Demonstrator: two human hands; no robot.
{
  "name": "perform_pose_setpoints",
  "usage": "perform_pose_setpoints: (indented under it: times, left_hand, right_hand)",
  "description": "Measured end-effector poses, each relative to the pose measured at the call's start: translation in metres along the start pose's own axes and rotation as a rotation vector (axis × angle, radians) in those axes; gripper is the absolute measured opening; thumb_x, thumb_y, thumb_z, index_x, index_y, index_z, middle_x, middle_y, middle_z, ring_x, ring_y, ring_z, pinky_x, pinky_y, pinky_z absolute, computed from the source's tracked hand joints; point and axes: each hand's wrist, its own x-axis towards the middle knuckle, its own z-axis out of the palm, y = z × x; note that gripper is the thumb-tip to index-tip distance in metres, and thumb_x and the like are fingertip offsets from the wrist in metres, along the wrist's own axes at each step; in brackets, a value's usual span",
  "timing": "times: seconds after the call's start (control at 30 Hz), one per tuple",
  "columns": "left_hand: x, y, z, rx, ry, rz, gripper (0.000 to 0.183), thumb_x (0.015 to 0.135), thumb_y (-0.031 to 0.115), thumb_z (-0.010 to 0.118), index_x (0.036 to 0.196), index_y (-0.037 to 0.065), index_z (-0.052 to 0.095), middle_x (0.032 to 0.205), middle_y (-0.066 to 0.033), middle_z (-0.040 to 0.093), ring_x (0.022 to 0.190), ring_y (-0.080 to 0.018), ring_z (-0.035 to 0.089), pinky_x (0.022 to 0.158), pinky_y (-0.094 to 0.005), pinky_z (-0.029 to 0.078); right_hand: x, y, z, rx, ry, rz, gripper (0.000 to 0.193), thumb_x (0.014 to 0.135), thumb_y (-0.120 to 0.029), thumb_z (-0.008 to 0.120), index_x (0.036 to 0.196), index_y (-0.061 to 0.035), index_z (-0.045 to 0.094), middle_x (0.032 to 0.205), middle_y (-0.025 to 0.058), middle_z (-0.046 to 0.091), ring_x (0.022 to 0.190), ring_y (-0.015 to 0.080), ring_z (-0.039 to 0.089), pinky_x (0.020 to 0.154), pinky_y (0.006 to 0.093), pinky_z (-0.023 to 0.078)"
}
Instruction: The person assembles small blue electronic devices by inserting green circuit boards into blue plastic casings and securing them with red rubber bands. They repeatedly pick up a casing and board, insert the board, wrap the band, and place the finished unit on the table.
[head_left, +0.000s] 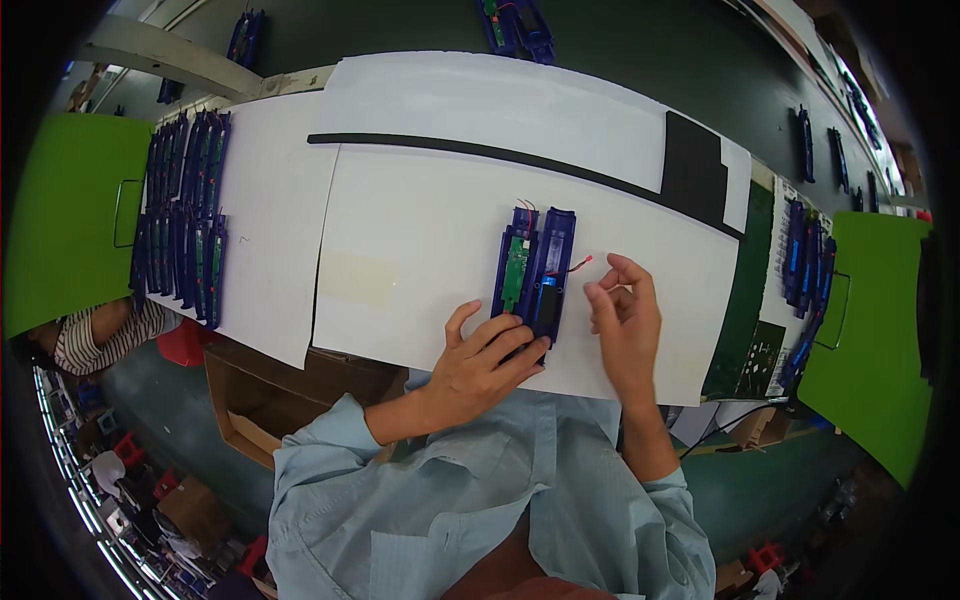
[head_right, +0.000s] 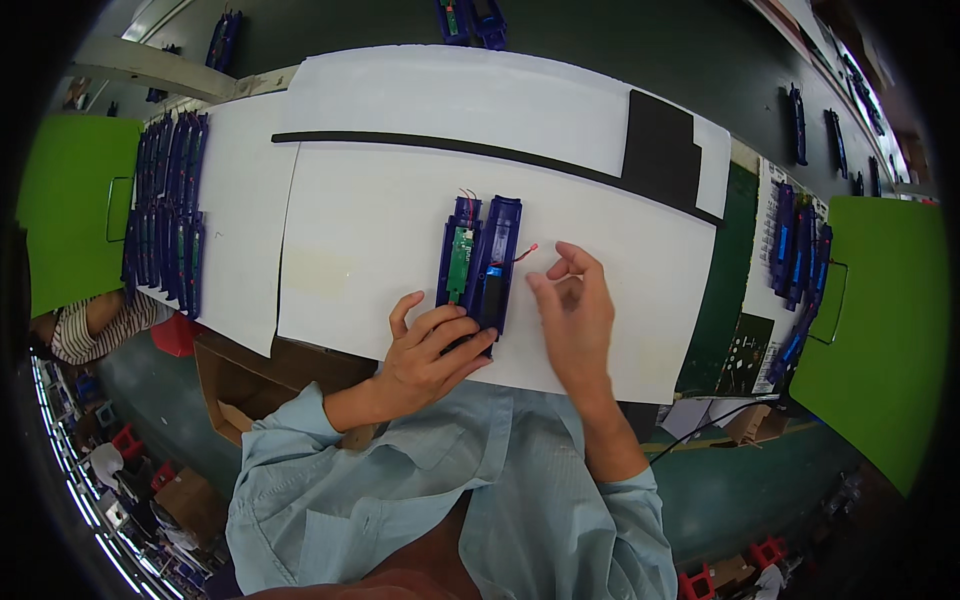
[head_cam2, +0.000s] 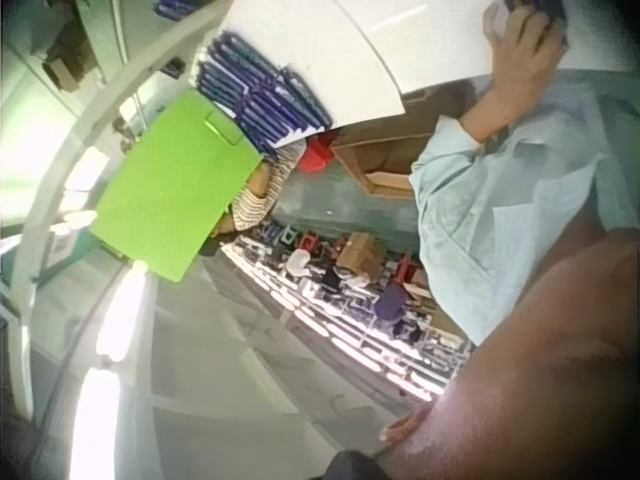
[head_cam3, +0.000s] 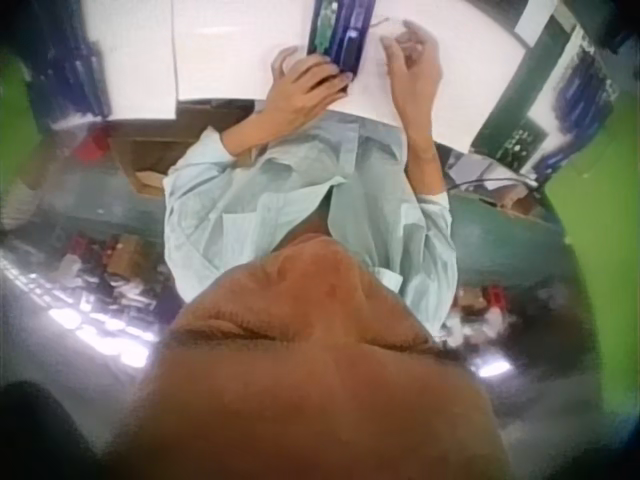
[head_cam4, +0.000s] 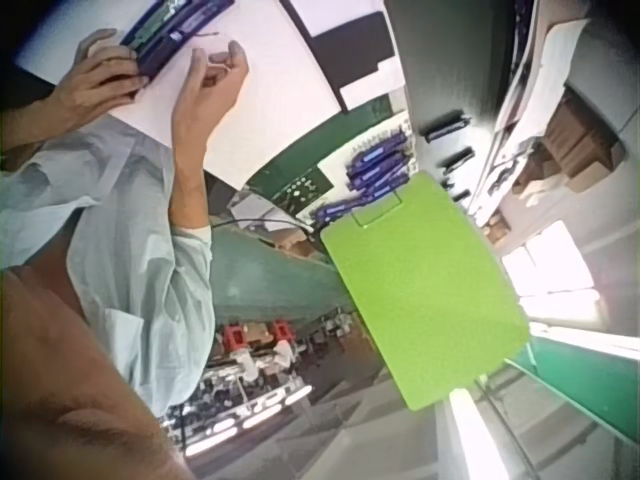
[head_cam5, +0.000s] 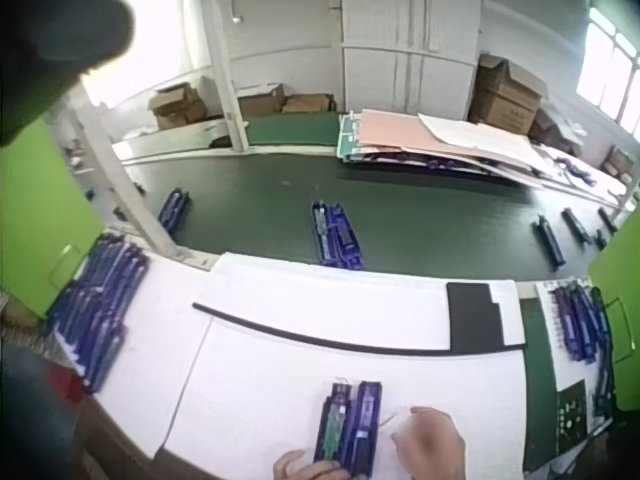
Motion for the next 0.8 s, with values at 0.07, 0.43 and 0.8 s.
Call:
perform_pose_setpoints:
  times: [0.07,0.43,0.8]
  left_hand:
    - [0.001,-0.001,0.0,-0.001,-0.001,0.017,0.039,0.083,0.031,0.088,0.118,0.017,0.08,0.114,0.0031,0.068,0.121,-0.0181,0.06,0.121,-0.0549,0.025]
    - [0.042,-0.007,-0.029,-0.039,0.142,-0.051,0.04,0.085,0.022,0.085,0.123,0.015,0.075,0.114,-0.0011,0.067,0.111,-0.0222,0.063,0.114,-0.0532,0.028]
    - [0.081,-0.031,-0.022,-0.013,0.204,-0.056,0.018,0.086,0.01,0.082,0.101,0.012,0.073,0.109,-0.0037,0.064,0.109,-0.0266,0.056,0.098,-0.0458,0.033]
  right_hand:
    - [0.009,0.003,-0.002,-0.004,-0.1,0.013,0.027,0.097,-0.004,0.077,0.122,-0.0001,0.069,0.099,0.0033,0.066,0.074,0.0075,0.058,0.068,0.0251,0.049]
    - [0.021,-0.015,0.019,-0.016,-0.228,-0.162,0.006,0.098,-0.005,0.075,0.103,-0.0019,0.074,0.095,0.0024,0.062,0.075,0.0085,0.055,0.07,0.0254,0.046]
    - [0.015,-0.002,0.022,0.161,-0.285,-0.151,0.008,0.098,-0.001,0.074,0.106,-0.0007,0.074,0.106,0.0052,0.058,0.089,0.0132,0.059,0.078,0.0285,0.05]
